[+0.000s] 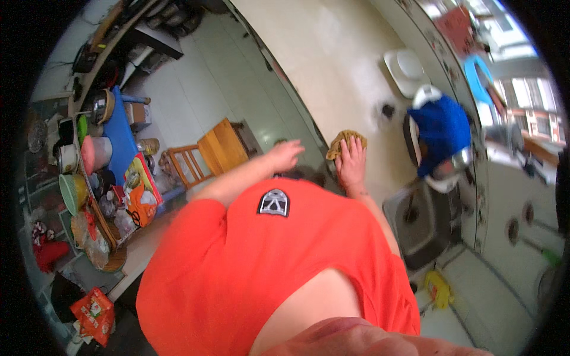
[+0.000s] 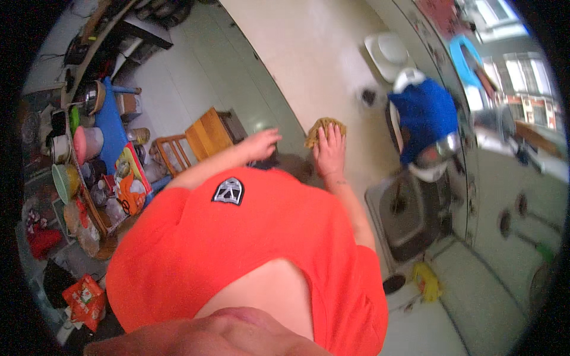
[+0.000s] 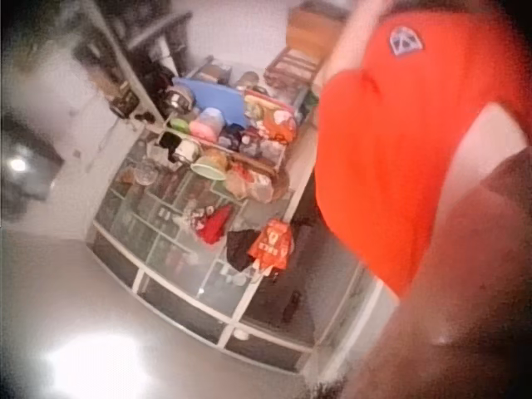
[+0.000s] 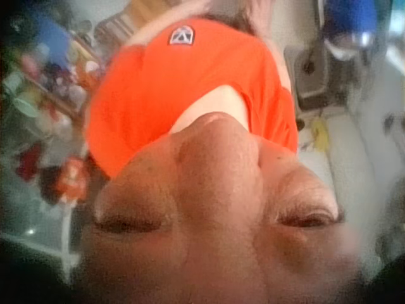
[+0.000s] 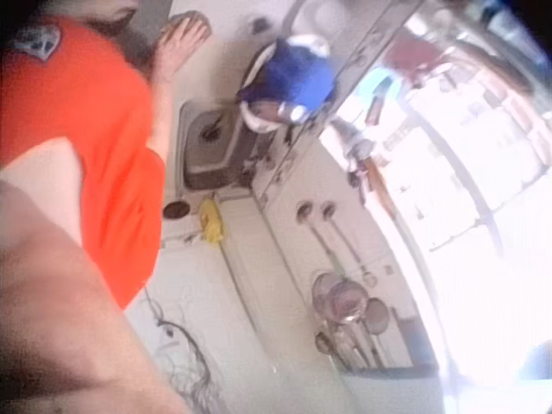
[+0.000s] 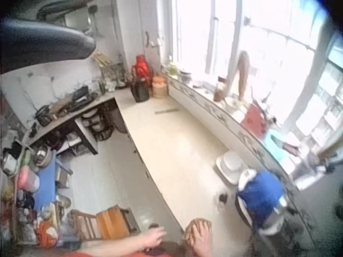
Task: The person wipes the kitchen countertop and window sill with a cloth, then washes chopsticks in the sink. They move items like a bowl and utensil holder to reach different areas, wipe multiple surfaces, and rinse the chopsticks under running water.
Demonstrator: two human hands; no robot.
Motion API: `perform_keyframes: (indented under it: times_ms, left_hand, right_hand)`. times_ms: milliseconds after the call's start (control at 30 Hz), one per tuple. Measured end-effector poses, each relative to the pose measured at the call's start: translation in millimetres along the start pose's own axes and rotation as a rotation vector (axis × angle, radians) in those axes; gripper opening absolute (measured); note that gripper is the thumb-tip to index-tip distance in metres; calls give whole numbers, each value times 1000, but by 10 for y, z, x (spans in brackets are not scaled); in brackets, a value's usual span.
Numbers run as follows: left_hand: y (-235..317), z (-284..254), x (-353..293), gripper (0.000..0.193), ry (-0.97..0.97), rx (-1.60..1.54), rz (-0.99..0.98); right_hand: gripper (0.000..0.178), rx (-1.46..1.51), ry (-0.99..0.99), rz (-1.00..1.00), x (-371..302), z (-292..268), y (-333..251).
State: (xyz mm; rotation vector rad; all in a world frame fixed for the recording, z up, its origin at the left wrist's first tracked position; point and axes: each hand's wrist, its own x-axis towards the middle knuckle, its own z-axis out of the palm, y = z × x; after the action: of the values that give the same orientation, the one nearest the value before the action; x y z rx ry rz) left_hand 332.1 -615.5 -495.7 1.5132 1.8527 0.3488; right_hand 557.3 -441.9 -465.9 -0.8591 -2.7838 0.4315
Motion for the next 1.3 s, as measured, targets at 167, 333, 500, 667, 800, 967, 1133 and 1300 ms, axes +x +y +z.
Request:
perform_keyframes:
  times_ms: [167, 333, 500, 667, 800, 967, 1133, 1300]
  left_hand:
    - [-508, -409, -369, 45, 39, -16, -130]
    - [-1307, -509, -935, 45, -44, -36, -304]
    - [-1633, -664, -1227, 42, -265, -108, -490]
    - [-1848, -754, -1001, 42, -131, -316, -416]
    - [-1474, -1206, -544, 42, -95, -242, -438]
    - [-1239, -1502, -124, 42, -86, -229, -396]
    - [-1001, -1826, 518, 51, 166, -140, -218]
    - [-672, -2468, 1452, 92, 189, 248, -243]
  right_hand:
    - [58, 22, 59, -58, 1486, 354, -573]
    - [53, -64, 61, -73, 2860, 523, -1244]
    - [43, 48, 44, -204, 3159, 864, -1148]
    - [41, 16, 29, -37, 2366, 621, -726]
    - [45, -52, 244, 252, 2313, 555, -197]
    - [53, -139, 394, 467, 3398, 638, 160]
    - [39, 8, 356, 104, 4272, 743, 45]
    - [40, 210, 193, -353, 3594, 694, -575]
